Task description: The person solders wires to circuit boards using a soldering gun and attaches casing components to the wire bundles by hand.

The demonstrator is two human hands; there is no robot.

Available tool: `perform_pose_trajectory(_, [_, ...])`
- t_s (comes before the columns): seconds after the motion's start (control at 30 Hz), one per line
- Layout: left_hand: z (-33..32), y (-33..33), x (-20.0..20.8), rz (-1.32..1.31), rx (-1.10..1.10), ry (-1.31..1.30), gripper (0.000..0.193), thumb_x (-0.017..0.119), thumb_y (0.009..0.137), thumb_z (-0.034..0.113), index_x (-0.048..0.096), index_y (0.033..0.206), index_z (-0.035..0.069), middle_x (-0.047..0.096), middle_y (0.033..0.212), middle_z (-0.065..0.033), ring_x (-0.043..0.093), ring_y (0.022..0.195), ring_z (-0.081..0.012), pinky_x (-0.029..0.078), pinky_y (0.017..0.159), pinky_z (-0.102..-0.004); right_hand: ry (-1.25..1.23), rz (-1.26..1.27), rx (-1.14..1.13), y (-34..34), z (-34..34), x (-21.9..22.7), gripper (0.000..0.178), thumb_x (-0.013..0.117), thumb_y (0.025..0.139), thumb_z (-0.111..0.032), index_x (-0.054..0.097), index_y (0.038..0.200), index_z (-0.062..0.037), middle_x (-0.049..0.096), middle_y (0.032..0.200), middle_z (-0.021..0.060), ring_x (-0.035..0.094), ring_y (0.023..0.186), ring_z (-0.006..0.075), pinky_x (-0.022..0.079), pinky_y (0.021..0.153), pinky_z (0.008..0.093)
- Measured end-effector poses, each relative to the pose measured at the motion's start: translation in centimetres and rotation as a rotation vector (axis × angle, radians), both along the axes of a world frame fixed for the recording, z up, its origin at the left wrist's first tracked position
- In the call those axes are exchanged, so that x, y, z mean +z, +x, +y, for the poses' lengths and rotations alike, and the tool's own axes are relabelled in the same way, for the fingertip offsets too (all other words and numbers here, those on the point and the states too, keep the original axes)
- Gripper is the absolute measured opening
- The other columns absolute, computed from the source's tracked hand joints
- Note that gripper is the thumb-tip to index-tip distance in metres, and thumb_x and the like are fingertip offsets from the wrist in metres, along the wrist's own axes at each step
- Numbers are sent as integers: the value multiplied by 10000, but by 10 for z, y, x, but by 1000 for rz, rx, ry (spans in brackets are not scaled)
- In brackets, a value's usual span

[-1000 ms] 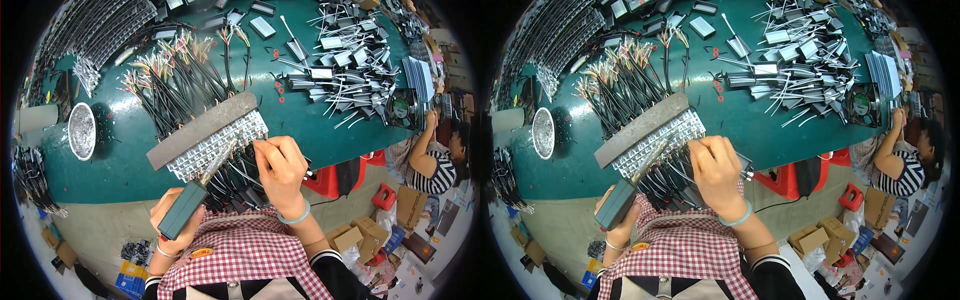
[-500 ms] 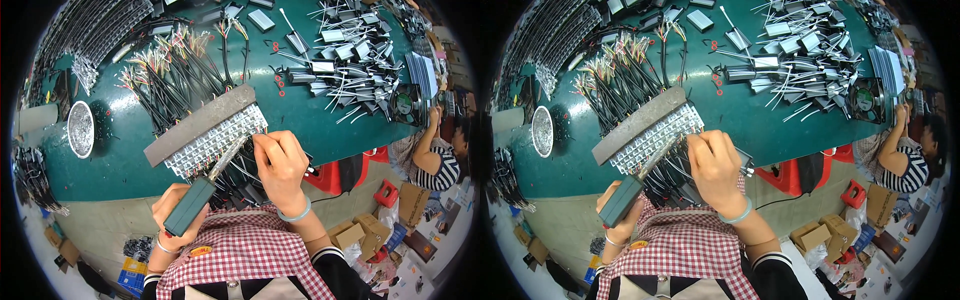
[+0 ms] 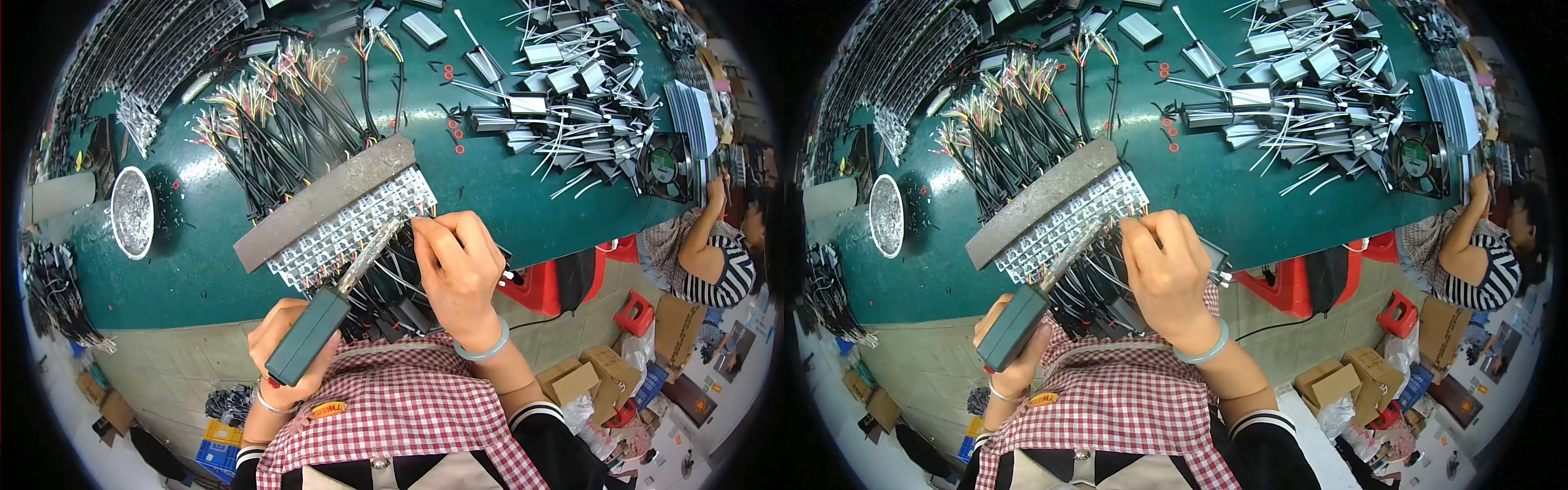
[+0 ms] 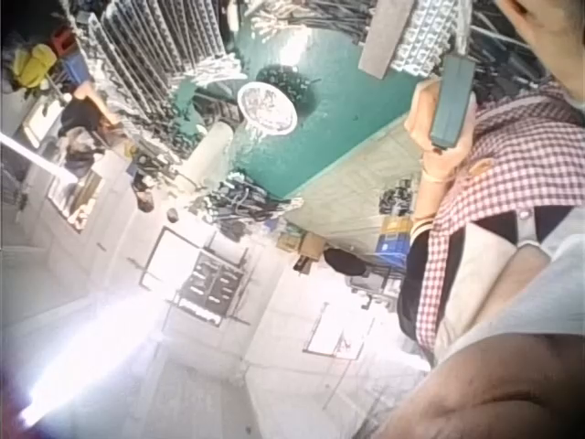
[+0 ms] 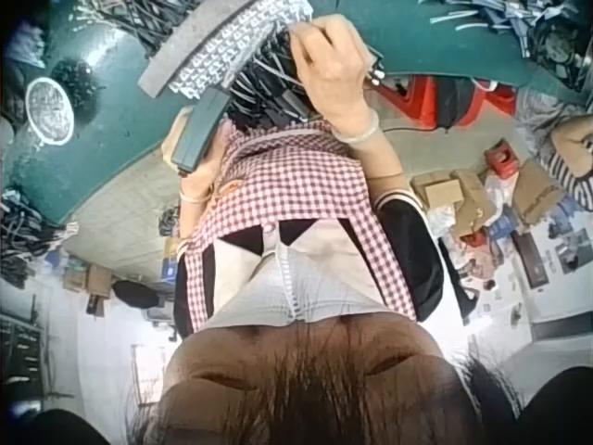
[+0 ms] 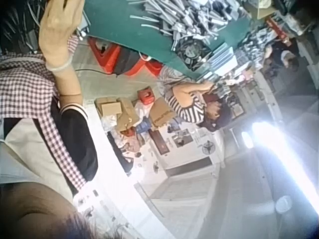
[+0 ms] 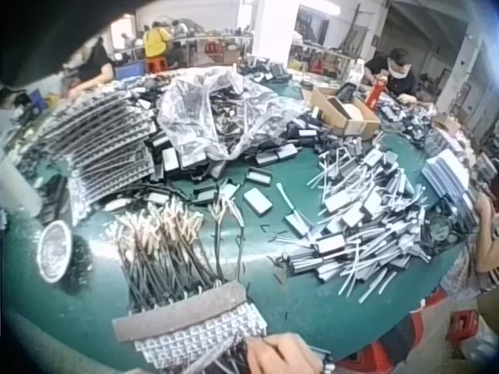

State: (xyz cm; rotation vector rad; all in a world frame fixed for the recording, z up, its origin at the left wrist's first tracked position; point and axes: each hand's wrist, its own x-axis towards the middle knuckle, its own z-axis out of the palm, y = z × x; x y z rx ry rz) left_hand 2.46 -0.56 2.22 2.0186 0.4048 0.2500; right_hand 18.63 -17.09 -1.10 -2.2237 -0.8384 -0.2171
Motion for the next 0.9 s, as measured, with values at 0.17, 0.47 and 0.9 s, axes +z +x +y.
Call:
perform_pose_trajectory(0.17, [0,0,-2,-22,-9,-6,226,778,669,-24,680,870,-63,666,829,-165,656,697,-273,522,632,-330,0,2,1,0,0,0,263,759,707,73,692,946,-14,570,830,73,584,729,237,478,607,343])
perform_pose_trajectory(0.47, [0,1,-2,-26,-17,0,230,773,667,-21,678,872,-66,668,831,-171,660,692,-271,526,636,-328,11,23,4,0,-1,0,268,760,705,78,692,947,-12,579,840,80,593,737,246,488,618,344])
perform_pose_trajectory(0.9, [-4,-1,-7,-43,25,32,235,753,681,41,686,888,-49,627,797,-127,598,622,-248,461,569,-322,20,18,18,1,-1,1,248,748,713,80,683,933,-15,569,837,77,579,727,242,476,610,343])
